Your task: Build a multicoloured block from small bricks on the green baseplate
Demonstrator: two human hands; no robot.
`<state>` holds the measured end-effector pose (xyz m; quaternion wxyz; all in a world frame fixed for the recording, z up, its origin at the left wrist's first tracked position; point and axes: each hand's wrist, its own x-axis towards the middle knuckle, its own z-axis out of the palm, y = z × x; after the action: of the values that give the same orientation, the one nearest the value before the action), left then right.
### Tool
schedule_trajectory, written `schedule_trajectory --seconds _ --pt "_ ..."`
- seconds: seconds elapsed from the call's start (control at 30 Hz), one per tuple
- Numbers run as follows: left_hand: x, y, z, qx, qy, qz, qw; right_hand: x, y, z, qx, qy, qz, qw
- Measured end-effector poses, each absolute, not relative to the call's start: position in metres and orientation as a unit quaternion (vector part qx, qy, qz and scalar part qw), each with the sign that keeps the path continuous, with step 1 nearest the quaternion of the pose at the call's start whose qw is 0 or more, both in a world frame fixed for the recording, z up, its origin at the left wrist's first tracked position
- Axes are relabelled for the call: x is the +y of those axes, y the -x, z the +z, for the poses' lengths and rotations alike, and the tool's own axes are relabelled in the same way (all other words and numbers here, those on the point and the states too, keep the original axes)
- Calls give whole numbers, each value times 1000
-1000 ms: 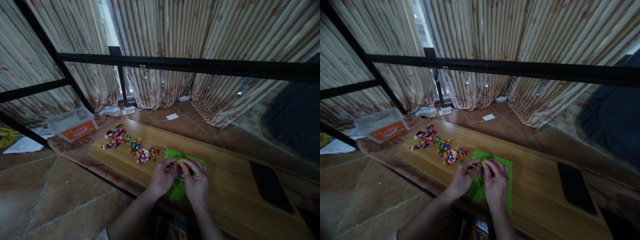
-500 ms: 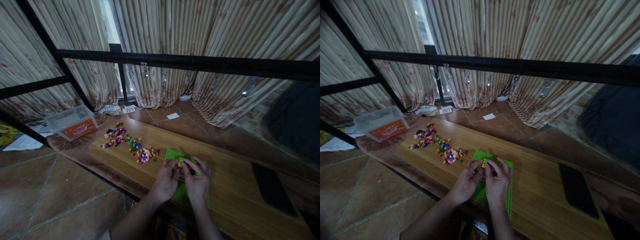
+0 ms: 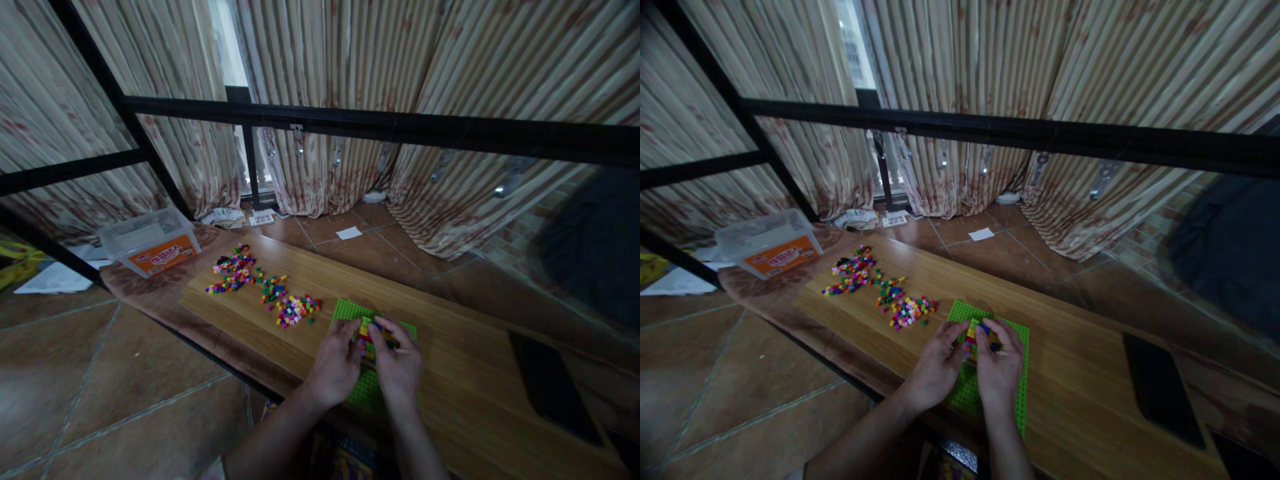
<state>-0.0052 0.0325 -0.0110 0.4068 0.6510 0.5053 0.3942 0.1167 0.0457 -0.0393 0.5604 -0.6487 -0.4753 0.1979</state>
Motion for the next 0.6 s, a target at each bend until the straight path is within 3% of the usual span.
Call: schedule_trajectory --seconds 0.23,0.6 --pt "32 5 -8 511 -658 382 399 48 -117 -37 -431 651 304 546" --pt "32 5 -8 514 -665 373 393 51 -114 -36 -428 664 287 542"
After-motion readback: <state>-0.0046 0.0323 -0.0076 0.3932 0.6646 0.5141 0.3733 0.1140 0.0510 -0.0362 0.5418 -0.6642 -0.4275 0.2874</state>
